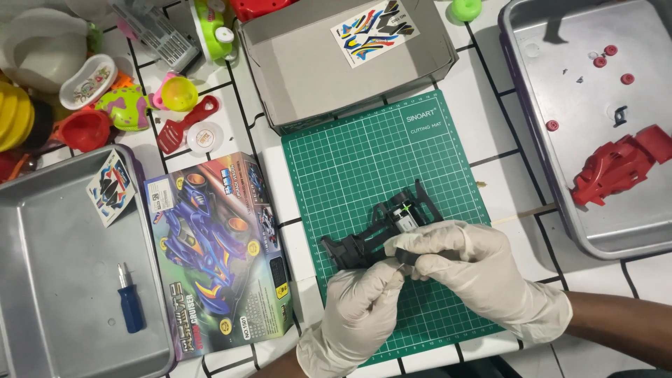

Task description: Assembling a red mini 4WD toy car by installing internal components and snapping the body shell onto the chassis.

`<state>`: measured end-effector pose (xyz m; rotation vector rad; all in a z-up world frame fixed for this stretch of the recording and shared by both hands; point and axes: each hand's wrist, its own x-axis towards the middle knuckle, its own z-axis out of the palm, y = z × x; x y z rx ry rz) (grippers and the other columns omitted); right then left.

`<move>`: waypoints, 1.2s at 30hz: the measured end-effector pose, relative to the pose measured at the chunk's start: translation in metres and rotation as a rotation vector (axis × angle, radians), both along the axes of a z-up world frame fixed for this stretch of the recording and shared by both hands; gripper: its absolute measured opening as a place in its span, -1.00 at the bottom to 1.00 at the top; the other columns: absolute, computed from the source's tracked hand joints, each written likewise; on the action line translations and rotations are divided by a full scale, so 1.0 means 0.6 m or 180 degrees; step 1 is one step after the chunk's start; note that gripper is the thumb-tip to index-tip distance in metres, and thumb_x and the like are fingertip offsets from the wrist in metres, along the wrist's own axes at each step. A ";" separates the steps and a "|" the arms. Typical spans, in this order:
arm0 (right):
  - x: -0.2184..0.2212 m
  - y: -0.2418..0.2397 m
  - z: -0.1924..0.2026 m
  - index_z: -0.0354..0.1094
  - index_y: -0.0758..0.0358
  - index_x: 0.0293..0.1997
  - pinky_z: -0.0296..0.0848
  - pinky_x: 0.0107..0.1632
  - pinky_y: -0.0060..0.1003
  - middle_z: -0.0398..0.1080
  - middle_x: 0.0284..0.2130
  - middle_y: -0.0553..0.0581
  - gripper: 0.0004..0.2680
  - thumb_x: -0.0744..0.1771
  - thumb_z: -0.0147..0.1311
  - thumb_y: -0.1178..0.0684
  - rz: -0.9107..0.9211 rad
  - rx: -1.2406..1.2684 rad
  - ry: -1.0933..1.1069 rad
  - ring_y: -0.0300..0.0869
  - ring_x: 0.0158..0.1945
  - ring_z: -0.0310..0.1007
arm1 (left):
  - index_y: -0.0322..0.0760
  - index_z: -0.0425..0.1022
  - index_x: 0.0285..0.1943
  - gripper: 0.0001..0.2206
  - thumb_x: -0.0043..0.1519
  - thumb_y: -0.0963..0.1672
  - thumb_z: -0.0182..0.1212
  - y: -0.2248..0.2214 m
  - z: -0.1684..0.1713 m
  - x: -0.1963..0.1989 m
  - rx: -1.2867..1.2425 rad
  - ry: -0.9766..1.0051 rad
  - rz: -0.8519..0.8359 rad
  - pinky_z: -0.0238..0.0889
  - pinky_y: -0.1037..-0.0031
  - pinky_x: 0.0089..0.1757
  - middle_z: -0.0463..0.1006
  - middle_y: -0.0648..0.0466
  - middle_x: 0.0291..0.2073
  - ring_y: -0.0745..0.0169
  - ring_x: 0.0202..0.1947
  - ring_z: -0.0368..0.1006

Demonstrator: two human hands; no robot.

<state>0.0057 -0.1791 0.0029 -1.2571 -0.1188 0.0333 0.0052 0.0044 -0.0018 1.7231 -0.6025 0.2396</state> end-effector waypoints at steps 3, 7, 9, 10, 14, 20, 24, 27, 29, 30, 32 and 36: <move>0.001 0.004 0.006 0.53 0.37 -0.24 0.82 -0.27 -0.22 0.59 -0.15 0.45 -0.88 0.25 0.31 0.17 -0.0138 -0.0034 0.0114 0.15 -0.13 0.73 | -0.49 0.53 -0.02 -0.89 0.31 -0.29 0.19 0.002 -0.015 -0.006 0.0046 -0.0104 0.0086 0.45 0.47 -0.45 0.47 0.06 -0.54 0.22 -0.62 0.39; 0.000 0.004 0.003 0.51 0.35 -0.14 0.86 -0.05 -0.14 0.56 -0.12 0.32 -0.86 0.27 0.28 0.18 -0.0136 -0.0304 -0.0608 0.11 -0.06 0.71 | -0.50 0.55 0.04 -0.83 0.30 -0.29 0.20 0.004 -0.019 -0.012 0.0118 -0.0077 0.0102 0.38 0.48 -0.46 0.49 0.09 -0.52 0.25 -0.64 0.31; -0.001 -0.001 0.001 0.51 0.30 -0.09 0.83 0.05 -0.17 0.56 -0.12 0.24 -0.82 0.26 0.29 0.20 -0.0209 -0.0596 -0.0832 0.04 -0.03 0.71 | -0.52 0.54 0.07 -0.82 0.30 -0.29 0.20 0.003 -0.027 -0.016 0.0107 -0.0069 0.0091 0.36 0.47 -0.46 0.49 0.09 -0.53 0.25 -0.65 0.28; -0.001 -0.004 0.002 0.51 0.32 -0.10 0.81 0.08 -0.21 0.56 -0.09 0.28 -0.82 0.24 0.30 0.22 -0.0187 -0.0892 -0.0989 0.04 -0.02 0.71 | -0.49 0.54 0.05 -0.82 0.29 -0.29 0.22 0.002 -0.034 -0.020 -0.0039 0.0065 0.0091 0.50 0.48 -0.32 0.60 -0.01 -0.35 0.18 -0.48 0.50; -0.006 0.003 0.002 0.52 0.33 -0.17 0.82 -0.19 -0.34 0.56 -0.12 0.37 -0.86 0.24 0.29 0.19 -0.0244 -0.0627 -0.0644 -0.05 -0.27 0.71 | -0.43 0.58 -0.09 -0.89 0.35 -0.22 0.15 -0.001 -0.006 -0.016 -0.0527 0.0882 -0.0220 0.64 0.33 0.02 0.68 -0.06 -0.23 0.11 -0.20 0.69; 0.002 0.011 0.011 0.39 0.41 -0.16 0.76 -0.41 -0.27 0.49 -0.16 0.57 -0.90 0.33 0.19 0.19 0.0180 0.0288 -0.0783 0.01 -0.48 0.58 | -0.37 0.61 0.02 -0.85 0.32 -0.27 0.21 -0.017 -0.017 -0.038 -0.1390 0.1740 -0.0251 0.62 0.28 0.00 0.65 -0.05 -0.29 0.15 -0.24 0.62; -0.009 -0.045 -0.104 0.14 0.64 0.34 0.53 0.16 0.09 0.18 0.32 0.57 -0.67 0.39 -0.09 0.31 0.1826 0.2015 0.0856 0.31 -0.04 0.52 | -0.29 0.65 -0.31 -0.83 0.33 -0.21 0.19 -0.012 0.006 -0.025 -0.0891 0.2164 -0.0119 0.63 0.42 -0.01 0.69 0.13 -0.35 0.32 -0.25 0.64; -0.013 0.012 -0.008 0.42 0.42 -0.21 0.79 -0.33 -0.31 0.49 -0.13 0.62 -0.88 0.24 0.23 0.32 -0.0208 -0.0265 -0.0837 0.09 -0.25 0.66 | -0.32 0.64 -0.25 -0.85 0.34 -0.20 0.17 -0.008 -0.002 -0.027 -0.1059 0.2159 -0.0133 0.64 0.39 -0.04 0.69 0.06 -0.32 0.26 -0.25 0.64; -0.015 0.019 0.005 0.42 0.31 -0.16 0.68 -0.35 -0.23 0.49 -0.15 0.59 -0.93 0.33 0.18 0.21 -0.0091 0.0117 -0.0715 0.00 -0.40 0.50 | -0.30 0.49 -0.35 -0.82 0.36 -0.20 0.18 -0.001 -0.002 -0.026 -0.0383 0.1159 -0.0115 0.39 0.63 -0.27 0.44 0.30 -0.49 0.49 -0.50 0.36; -0.012 0.016 0.005 0.42 0.31 -0.16 0.68 -0.35 -0.23 0.49 -0.15 0.59 -0.93 0.33 0.18 0.21 -0.0089 0.0118 -0.0726 0.00 -0.40 0.50 | -0.30 0.49 -0.35 -0.82 0.36 -0.20 0.18 0.001 -0.006 -0.026 -0.0382 0.1148 -0.0113 0.39 0.63 -0.27 0.44 0.30 -0.49 0.49 -0.50 0.36; -0.006 0.008 0.006 0.41 0.33 -0.29 0.70 -0.32 -0.30 0.52 -0.18 0.55 -0.93 0.28 0.22 0.20 -0.0124 -0.0359 -0.0750 -0.03 -0.36 0.59 | -0.30 0.58 -0.20 -0.90 0.37 -0.20 0.18 0.003 -0.014 -0.027 -0.0512 0.1216 -0.0165 0.02 0.57 -0.52 0.13 0.32 -0.58 0.45 -0.62 0.02; -0.002 -0.006 -0.010 0.46 0.34 -0.15 0.77 -0.20 -0.19 0.50 -0.13 0.59 -0.82 0.23 0.26 0.32 0.0030 -0.0144 -0.0727 0.03 -0.34 0.62 | -0.32 0.64 -0.09 -0.89 0.36 -0.19 0.20 0.009 -0.011 -0.022 -0.0327 0.1080 -0.0094 0.12 0.58 -0.50 0.18 0.30 -0.58 0.46 -0.62 0.05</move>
